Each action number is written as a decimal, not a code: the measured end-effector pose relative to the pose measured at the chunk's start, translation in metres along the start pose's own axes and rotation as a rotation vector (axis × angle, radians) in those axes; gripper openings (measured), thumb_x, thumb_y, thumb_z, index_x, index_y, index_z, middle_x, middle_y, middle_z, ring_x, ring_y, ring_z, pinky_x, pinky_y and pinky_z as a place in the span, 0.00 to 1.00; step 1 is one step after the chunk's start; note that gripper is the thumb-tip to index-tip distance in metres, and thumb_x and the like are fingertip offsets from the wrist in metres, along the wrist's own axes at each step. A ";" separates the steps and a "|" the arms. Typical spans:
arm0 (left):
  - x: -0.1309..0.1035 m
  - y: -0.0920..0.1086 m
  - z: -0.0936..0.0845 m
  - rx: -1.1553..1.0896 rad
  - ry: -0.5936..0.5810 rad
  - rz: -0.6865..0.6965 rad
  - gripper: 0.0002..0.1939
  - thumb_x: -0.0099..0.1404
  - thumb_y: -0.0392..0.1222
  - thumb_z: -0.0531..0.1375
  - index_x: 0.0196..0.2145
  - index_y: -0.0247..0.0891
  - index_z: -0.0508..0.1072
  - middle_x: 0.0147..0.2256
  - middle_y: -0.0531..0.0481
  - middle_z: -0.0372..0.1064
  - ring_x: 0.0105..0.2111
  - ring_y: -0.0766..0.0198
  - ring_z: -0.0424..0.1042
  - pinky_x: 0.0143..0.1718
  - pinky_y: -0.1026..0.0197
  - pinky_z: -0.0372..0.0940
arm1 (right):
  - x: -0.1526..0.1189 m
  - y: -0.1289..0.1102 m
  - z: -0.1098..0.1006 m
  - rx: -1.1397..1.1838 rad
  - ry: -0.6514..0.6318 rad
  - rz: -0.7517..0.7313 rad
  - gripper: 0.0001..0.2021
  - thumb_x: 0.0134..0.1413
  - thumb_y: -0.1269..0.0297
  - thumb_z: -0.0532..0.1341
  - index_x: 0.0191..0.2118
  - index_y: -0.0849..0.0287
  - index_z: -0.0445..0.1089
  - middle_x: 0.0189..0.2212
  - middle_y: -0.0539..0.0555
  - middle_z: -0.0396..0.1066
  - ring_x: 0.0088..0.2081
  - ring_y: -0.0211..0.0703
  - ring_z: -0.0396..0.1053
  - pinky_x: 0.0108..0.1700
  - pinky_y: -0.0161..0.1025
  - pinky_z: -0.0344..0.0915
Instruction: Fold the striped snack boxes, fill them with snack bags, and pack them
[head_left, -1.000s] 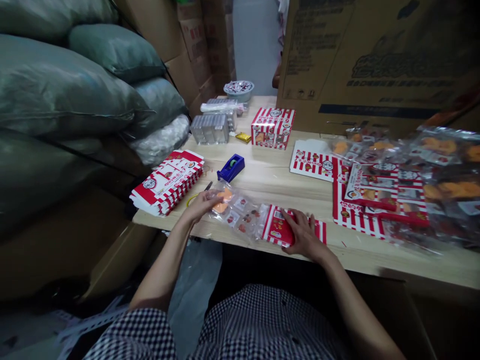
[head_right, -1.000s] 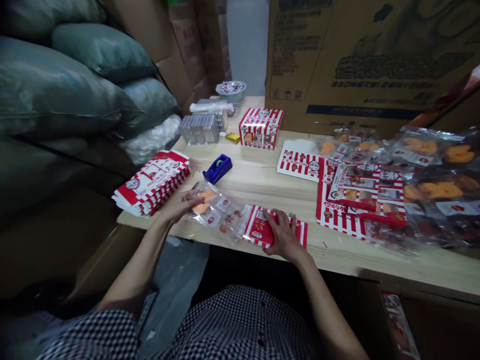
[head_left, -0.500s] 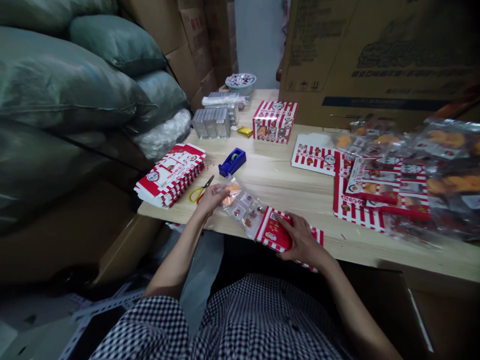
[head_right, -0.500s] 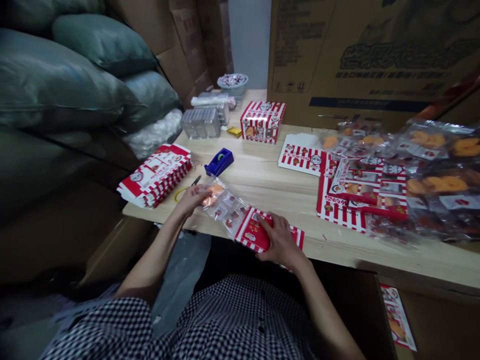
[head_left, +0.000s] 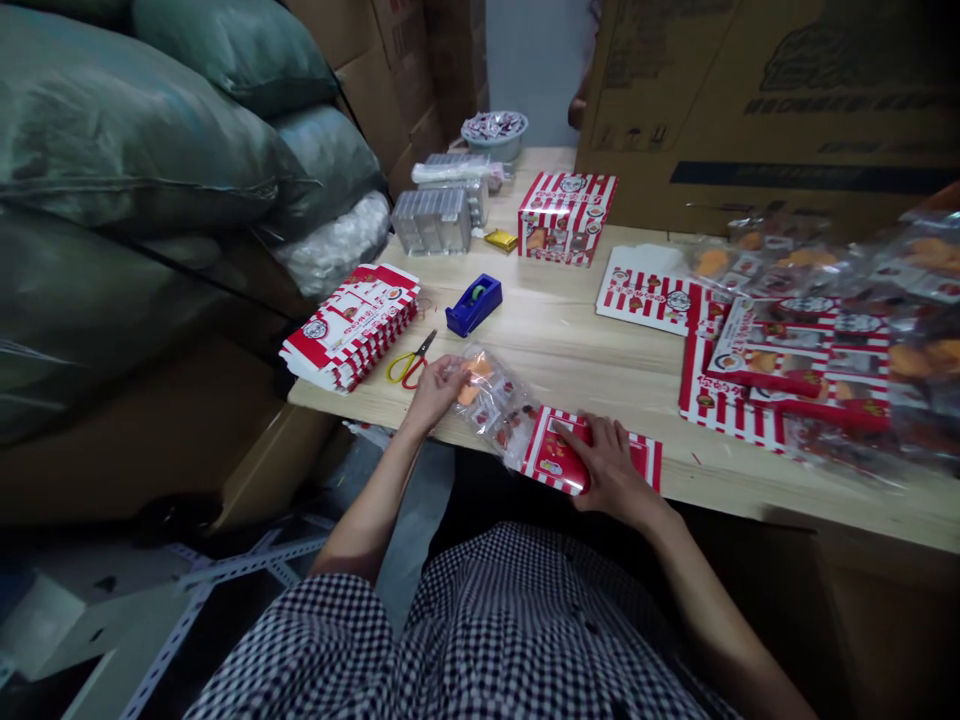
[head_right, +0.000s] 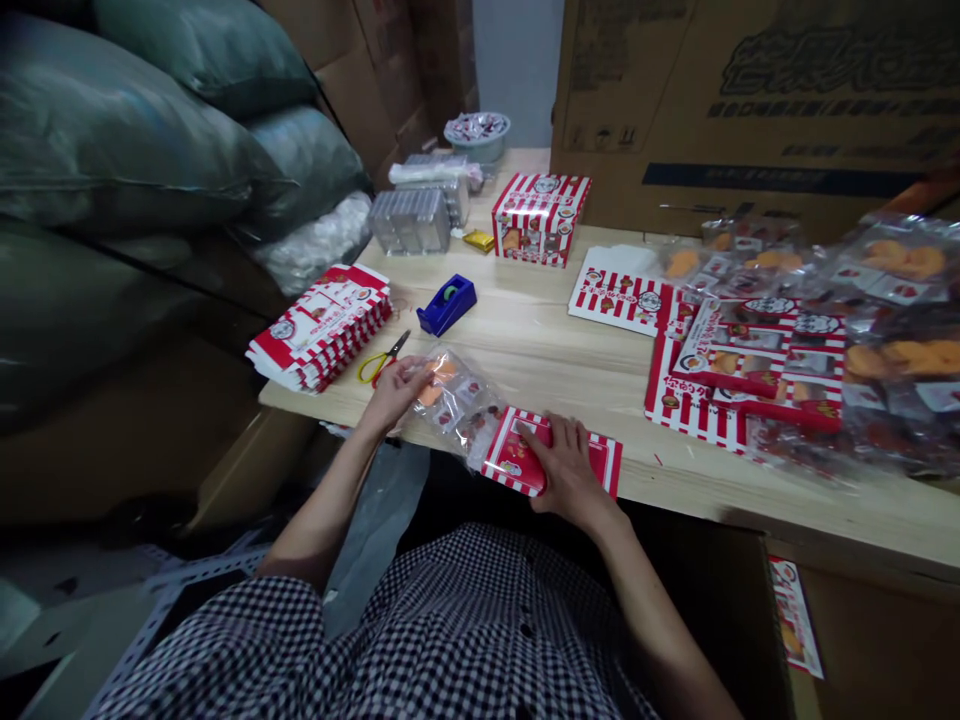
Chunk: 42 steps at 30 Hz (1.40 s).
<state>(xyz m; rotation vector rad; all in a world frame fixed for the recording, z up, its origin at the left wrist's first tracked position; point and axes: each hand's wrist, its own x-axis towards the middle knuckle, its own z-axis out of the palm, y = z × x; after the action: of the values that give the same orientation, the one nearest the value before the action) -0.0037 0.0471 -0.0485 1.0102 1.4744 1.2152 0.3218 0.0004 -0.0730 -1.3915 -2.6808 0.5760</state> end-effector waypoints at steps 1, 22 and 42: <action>-0.001 -0.001 0.002 0.001 0.007 0.009 0.21 0.54 0.49 0.68 0.42 0.34 0.75 0.34 0.48 0.77 0.30 0.64 0.74 0.34 0.64 0.68 | 0.000 0.000 0.002 0.003 0.005 0.003 0.50 0.35 0.64 0.69 0.69 0.54 0.54 0.67 0.66 0.42 0.68 0.72 0.41 0.68 0.64 0.33; -0.044 -0.049 0.039 -0.019 0.146 -0.062 0.19 0.59 0.53 0.63 0.40 0.34 0.74 0.29 0.50 0.75 0.27 0.63 0.72 0.31 0.63 0.65 | -0.002 -0.007 0.019 0.046 0.146 0.074 0.49 0.37 0.57 0.70 0.68 0.48 0.54 0.65 0.65 0.48 0.66 0.70 0.47 0.63 0.63 0.43; -0.051 0.011 0.037 -0.028 0.158 0.105 0.22 0.65 0.49 0.60 0.53 0.35 0.76 0.48 0.43 0.78 0.48 0.52 0.75 0.50 0.54 0.68 | -0.006 -0.043 -0.011 0.093 0.353 0.062 0.53 0.41 0.58 0.68 0.71 0.38 0.39 0.66 0.61 0.41 0.65 0.71 0.46 0.64 0.65 0.42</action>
<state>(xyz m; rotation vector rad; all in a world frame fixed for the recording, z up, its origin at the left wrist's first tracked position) 0.0442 0.0073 -0.0317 1.0023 1.5363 1.4142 0.2940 -0.0239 -0.0471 -1.4045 -2.3133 0.4082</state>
